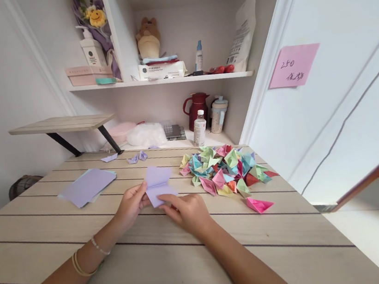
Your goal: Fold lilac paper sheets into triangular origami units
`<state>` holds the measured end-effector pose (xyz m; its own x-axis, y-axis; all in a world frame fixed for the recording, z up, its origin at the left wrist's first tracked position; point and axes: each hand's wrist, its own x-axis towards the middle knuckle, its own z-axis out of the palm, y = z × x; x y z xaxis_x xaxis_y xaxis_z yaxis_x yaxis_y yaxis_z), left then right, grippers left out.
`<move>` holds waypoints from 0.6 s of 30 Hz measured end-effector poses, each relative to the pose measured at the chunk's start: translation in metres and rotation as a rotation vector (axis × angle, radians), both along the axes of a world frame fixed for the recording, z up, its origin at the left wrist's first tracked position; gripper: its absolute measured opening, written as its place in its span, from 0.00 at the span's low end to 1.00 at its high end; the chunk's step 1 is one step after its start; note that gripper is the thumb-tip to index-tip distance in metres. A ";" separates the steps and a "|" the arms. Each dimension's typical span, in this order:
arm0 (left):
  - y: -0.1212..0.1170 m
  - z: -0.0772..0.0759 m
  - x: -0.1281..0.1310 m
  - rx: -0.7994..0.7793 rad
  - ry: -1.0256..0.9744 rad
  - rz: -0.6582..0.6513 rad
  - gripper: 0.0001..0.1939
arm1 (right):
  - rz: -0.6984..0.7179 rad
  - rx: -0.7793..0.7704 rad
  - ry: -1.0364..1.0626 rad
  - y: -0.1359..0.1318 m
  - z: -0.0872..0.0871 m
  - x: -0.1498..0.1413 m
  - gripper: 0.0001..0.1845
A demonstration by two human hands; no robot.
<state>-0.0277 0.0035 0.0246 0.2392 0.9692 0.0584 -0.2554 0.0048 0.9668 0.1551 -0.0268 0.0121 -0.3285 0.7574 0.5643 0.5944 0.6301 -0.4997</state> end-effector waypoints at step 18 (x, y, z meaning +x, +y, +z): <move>-0.004 -0.004 0.004 0.045 0.216 -0.096 0.15 | 0.060 -0.486 0.709 0.016 0.009 0.001 0.11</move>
<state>-0.0232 0.0000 0.0207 0.3420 0.9389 0.0383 -0.0434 -0.0249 0.9987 0.1565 -0.0112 0.0209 -0.0684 0.9607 0.2692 0.0128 0.2706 -0.9626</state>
